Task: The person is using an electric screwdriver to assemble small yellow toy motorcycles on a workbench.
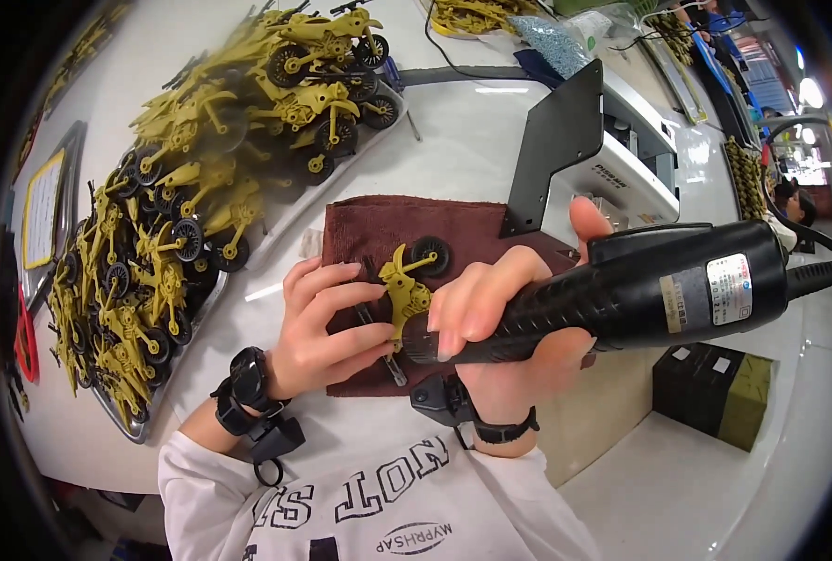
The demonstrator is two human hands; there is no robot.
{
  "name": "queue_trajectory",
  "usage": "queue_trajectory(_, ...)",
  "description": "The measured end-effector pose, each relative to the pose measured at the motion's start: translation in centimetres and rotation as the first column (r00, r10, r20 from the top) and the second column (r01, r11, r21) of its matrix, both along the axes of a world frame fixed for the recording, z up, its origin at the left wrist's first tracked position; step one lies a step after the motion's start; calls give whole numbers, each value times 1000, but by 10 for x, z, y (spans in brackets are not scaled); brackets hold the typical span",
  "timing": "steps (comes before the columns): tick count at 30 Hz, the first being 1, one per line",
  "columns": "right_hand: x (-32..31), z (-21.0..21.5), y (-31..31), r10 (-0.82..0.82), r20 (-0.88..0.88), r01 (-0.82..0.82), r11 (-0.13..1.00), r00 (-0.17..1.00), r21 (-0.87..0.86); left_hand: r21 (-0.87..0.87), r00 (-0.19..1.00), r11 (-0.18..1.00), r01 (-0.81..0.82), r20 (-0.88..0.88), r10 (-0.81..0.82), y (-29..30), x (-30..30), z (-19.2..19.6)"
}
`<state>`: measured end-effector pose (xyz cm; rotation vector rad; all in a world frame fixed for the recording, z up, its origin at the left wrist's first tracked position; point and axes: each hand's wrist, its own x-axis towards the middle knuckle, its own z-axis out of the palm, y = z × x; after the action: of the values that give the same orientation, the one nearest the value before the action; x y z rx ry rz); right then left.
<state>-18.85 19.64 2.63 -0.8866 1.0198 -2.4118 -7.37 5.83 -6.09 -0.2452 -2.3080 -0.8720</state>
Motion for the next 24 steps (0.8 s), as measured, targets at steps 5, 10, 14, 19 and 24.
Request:
queue_trajectory(5,4,4,-2,-73,26,73,997,997,-7,45,1000,999,4,-3,-3,-1,-3,-2)
queue_trajectory(10,9,2,0,-88,29,89,995,996,-52,75,1000,997,16,-14,-15,-1,-4,-2)
queue_trajectory(14,12,-1,-6,-172,-75,175,984,982,36,94,1000,995,25,-12,-23,-1,-3,-2)
queue_trajectory(19,13,1,-6,-204,-98,208,977,974,34,117,1000,993,25,5,-26,-1,-3,0)
queue_trajectory(24,12,1,-5,-198,-88,200,980,976,15,133,1000,991,25,14,-27,-2,-2,0)
